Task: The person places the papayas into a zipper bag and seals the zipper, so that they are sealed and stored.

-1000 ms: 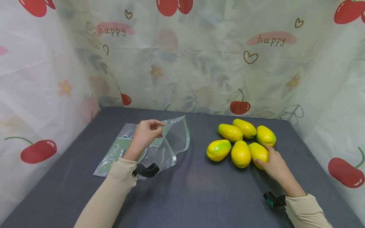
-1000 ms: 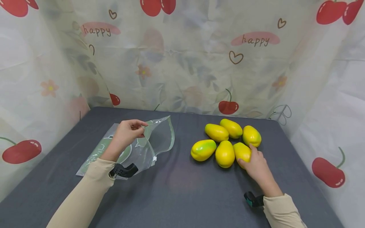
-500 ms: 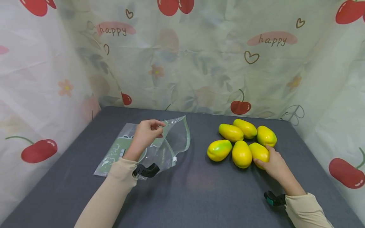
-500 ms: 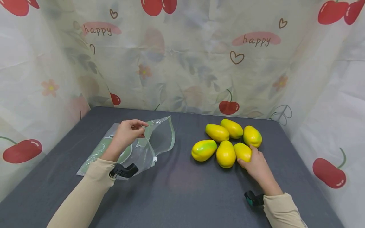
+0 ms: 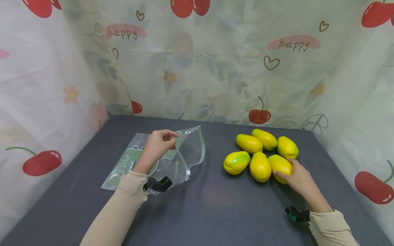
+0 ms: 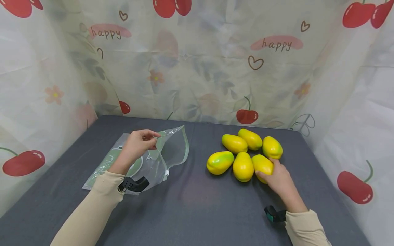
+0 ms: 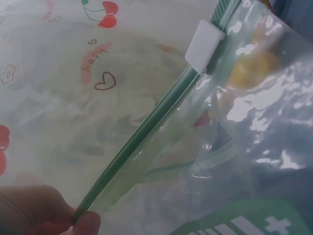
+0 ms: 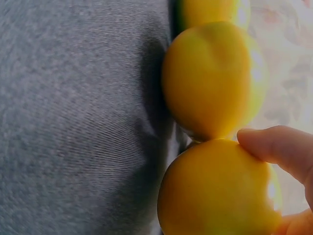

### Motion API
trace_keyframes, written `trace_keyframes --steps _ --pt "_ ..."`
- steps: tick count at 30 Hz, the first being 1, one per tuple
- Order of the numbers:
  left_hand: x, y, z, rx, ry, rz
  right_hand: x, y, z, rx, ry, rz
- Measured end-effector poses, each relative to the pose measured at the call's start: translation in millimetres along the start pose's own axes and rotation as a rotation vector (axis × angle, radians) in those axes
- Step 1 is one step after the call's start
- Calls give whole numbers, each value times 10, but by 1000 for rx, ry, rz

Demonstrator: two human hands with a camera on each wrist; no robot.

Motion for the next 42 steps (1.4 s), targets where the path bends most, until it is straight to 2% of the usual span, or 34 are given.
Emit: trace_keyframes --steps 17,25,30,42 --pt "22 9 7 3 3 1 -67 -153 203 49 -8 -142" --pt "10 17 2 10 -2 3 -110 -165 378 83 -65 -277" --pt "-3 19 -3 4 -4 5 -124 -161 528 125 -98 -329" --pt "1 42 -1 18 -6 6 -118 -75 802 172 -238 -466"
Point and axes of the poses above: each hand's wrist, its own x-axis towards the middle knuckle, its own y-axis out of the palm, z = x × y, the point moved 1 cm from there along x, towards the middle knuckle, and after that the axes turned 7 degrees about -y, right-handed, at the moved point
